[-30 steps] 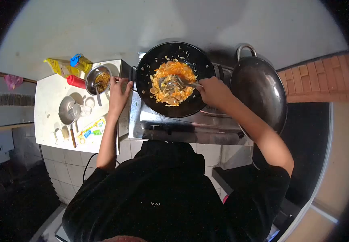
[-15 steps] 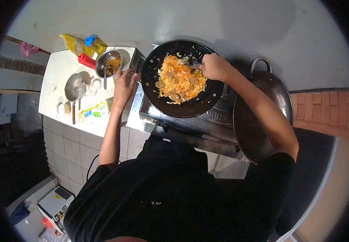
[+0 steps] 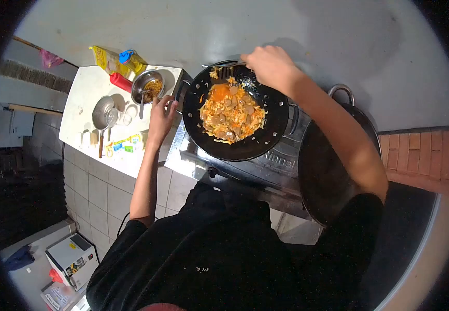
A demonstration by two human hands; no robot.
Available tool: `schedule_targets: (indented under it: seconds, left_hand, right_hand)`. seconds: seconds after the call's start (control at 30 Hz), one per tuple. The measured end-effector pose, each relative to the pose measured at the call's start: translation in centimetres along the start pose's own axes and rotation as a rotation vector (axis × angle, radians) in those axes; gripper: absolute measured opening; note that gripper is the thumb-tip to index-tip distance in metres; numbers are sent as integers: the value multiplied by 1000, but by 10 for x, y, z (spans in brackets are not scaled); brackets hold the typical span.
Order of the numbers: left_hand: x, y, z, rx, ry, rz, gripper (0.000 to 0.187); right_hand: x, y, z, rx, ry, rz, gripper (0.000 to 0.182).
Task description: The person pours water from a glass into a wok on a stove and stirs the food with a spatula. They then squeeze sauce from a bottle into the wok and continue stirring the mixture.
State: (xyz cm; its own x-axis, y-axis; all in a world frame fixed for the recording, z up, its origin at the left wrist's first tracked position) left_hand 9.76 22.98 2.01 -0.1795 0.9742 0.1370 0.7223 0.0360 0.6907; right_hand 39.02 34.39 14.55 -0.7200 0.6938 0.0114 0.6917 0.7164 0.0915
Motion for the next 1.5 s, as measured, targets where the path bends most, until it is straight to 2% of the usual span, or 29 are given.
schedule_targets:
  seconds: [0.03,0.17,0.27,0.37,0.4,0.57,0.67,0.8,0.87,0.9,0.97,1.0,1.07,1.1,1.17,1.23,1.3,1.43,1.47,1.5]
  left_hand:
    - [1,2,0,-20,-4,-15,23]
    - [5,1,-2,48,-20,13,23]
    - [4,0,1,24,-13,-9,23]
    - [5,2,0,29,-16,-13,23]
    - [4,1,0,35,-16,-15,24]
    - [6,-5,3,-2,-16,9,25]
    - [7,-8,2,12,-5,-6,25]
    - [11,-10,1,5,12,40,24]
    - [9,-9,1,12,37,78,22]
    - [9,-8,-1,6,37,73,22]
    - [8,-5,-2,24,-6,5,26]
    - [8,-5,-2,18,-11,5,26]
    - [8,-5,-2,32,-8,18,26]
    - [8,-7,0,27,-8,18,26]
    - [8,-12,4,-28,62,77,21]
    - [7,-10,4,-33,68,75,20]
    - [8,-12,4,-31,69,87,20]
    - [11,-17,6,-52,92,87,20]
    - [11,-16,6,-69,76,65,20]
    - [11,-15,5,-83,53,44,20]
  right_hand:
    - [1,-3,5,2,3,9,22]
    - [-11,-25,31,204,-62,-189,20]
    - [-30,-44,1,65,-152,-227,23]
    - [-21,-37,-25,79,-149,-116,24]
    - [-17,-32,-23,80,-40,-135,24]
    - [3,-29,7,61,115,-123,27]
    - [-12,-45,15,79,-58,-241,30]
    - [-44,-47,-9,7,-165,-164,25]
    - [-51,-26,-23,129,-182,8,18]
    - [-53,-14,-24,162,-133,84,18]
    - [-59,12,-13,80,18,92,20]
    - [-60,17,-9,77,12,95,20]
    - [-62,25,4,66,-165,319,25]
    - [-60,24,7,62,-168,320,25]
    - [-55,18,22,193,-448,326,30]
    - [-48,17,55,406,-590,340,33]
    - [-52,3,78,836,-718,748,35]
    - [-95,-32,108,1490,-487,796,25]
    - [-100,-42,105,1480,-496,794,25]
    - [-103,-51,99,1354,-389,765,25]
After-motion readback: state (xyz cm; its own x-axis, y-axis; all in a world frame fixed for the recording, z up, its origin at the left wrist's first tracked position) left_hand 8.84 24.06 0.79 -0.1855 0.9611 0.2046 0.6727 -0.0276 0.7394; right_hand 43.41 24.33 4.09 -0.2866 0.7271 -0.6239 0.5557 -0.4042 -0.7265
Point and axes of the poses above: each hand's wrist, its own x-axis towards the middle knuckle, its own z-axis out of the palm, y = z × x, the point moved 2 cm from there along x, towards the middle knuckle, and after that the axes turned 2 degrees about -z, right-handed, at the moved point
